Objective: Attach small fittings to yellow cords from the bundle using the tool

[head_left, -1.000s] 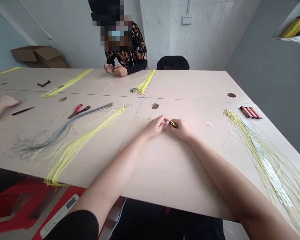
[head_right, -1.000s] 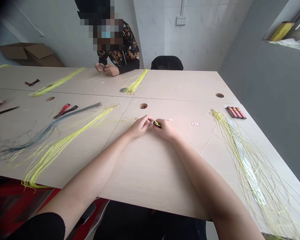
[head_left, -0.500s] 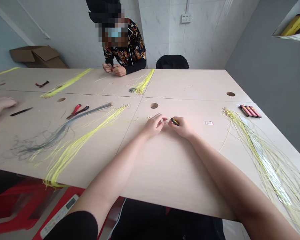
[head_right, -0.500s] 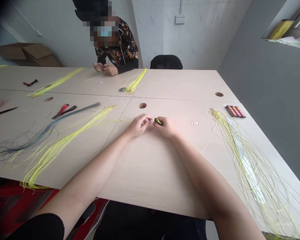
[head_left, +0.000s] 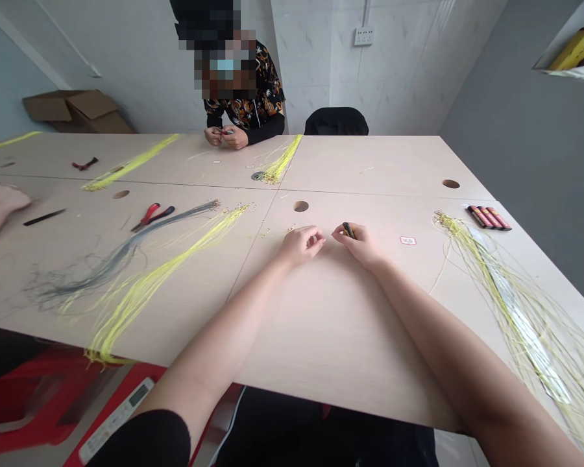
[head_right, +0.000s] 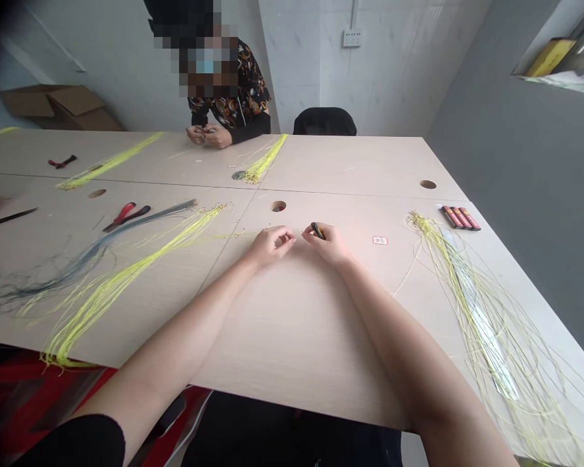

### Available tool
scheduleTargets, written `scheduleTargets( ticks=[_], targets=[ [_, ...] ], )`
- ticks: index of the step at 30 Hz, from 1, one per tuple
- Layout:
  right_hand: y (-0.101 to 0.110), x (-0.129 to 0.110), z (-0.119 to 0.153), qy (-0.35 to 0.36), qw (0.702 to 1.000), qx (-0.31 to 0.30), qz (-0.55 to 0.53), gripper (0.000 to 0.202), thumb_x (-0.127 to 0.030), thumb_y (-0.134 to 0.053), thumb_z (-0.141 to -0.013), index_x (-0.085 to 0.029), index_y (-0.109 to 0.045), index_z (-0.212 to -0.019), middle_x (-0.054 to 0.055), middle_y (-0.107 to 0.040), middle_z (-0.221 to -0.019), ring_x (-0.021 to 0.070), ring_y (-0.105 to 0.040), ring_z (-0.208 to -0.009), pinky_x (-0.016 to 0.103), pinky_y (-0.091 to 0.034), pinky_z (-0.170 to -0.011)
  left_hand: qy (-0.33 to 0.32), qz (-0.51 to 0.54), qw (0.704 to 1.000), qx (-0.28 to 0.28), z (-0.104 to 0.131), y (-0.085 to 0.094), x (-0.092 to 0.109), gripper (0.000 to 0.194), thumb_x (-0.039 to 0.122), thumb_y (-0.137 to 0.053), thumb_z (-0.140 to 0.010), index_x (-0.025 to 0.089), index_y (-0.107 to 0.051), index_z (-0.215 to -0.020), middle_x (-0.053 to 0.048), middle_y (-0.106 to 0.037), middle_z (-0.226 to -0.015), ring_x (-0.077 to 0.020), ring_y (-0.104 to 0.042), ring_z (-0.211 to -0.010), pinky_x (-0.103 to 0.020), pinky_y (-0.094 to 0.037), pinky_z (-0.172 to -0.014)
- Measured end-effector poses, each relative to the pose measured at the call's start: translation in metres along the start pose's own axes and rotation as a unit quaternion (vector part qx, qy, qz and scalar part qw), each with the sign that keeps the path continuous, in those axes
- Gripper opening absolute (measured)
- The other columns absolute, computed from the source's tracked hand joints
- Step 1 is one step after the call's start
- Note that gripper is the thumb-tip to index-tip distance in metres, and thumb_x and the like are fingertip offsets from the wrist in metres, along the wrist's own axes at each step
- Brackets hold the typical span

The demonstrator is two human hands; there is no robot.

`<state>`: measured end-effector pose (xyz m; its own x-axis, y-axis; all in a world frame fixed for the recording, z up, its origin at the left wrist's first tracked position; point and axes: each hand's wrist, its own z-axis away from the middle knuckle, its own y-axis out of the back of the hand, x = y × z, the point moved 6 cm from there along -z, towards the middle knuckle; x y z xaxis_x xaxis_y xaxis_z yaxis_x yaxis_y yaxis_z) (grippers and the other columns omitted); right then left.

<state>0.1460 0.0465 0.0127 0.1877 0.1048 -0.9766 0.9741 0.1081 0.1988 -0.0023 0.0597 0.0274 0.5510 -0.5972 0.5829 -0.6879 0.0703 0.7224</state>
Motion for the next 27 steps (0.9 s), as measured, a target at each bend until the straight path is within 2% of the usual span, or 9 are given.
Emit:
scheduleTargets(
  ticks=[5, 10, 21, 27],
  targets=[
    [-0.002, 0.001, -0.001, 0.014, 1.0, -0.014, -0.002, 0.028, -0.044, -0.06, -0.073, -0.016, -0.058, -0.074, -0.005, -0.033, -0.053, 0.0076, -0.027, -0.051, 0.025, -0.02, -0.051, 0.014, 0.081, 0.997, -0.002, -0.001, -0.009, 0.0, 0.019, 0.03, -0.056, -0.082, 0.017, -0.069, -0.079, -0.004, -0.073, -0.086, -0.0158, -0.065, -0.081, -0.025, -0.048, -0.072],
    [-0.002, -0.002, -0.001, 0.015, 1.0, -0.023, -0.011, 0.024, -0.04, -0.059, -0.072, -0.016, -0.059, -0.073, -0.005, -0.035, -0.052, 0.008, -0.029, -0.052, 0.025, -0.021, -0.051, 0.064, 0.088, 0.994, -0.018, 0.0, -0.018, 0.001, 0.019, 0.032, -0.061, -0.079, 0.017, -0.073, -0.078, -0.003, -0.074, -0.081, -0.0169, -0.066, -0.077, -0.025, -0.048, -0.069],
    [-0.003, -0.004, -0.001, 0.021, 0.998, -0.031, -0.045, 0.025, -0.04, -0.063, -0.072, -0.015, -0.061, -0.074, -0.003, -0.043, -0.053, 0.0082, -0.038, -0.053, 0.024, -0.026, -0.051, 0.065, 0.165, 0.984, -0.006, -0.001, -0.016, 0.001, 0.022, 0.031, -0.058, -0.081, 0.015, -0.073, -0.082, -0.005, -0.074, -0.085, -0.0176, -0.067, -0.083, -0.026, -0.051, -0.075],
    [-0.002, -0.005, 0.0, 0.024, 0.999, -0.013, -0.042, 0.025, -0.04, -0.064, -0.071, -0.015, -0.063, -0.072, -0.003, -0.045, -0.053, 0.0079, -0.037, -0.052, 0.023, -0.026, -0.05, 0.056, 0.157, 0.986, -0.004, -0.001, -0.016, 0.001, 0.023, 0.032, -0.057, -0.082, 0.015, -0.072, -0.081, -0.005, -0.074, -0.084, -0.017, -0.066, -0.081, -0.026, -0.051, -0.072]
  ],
)
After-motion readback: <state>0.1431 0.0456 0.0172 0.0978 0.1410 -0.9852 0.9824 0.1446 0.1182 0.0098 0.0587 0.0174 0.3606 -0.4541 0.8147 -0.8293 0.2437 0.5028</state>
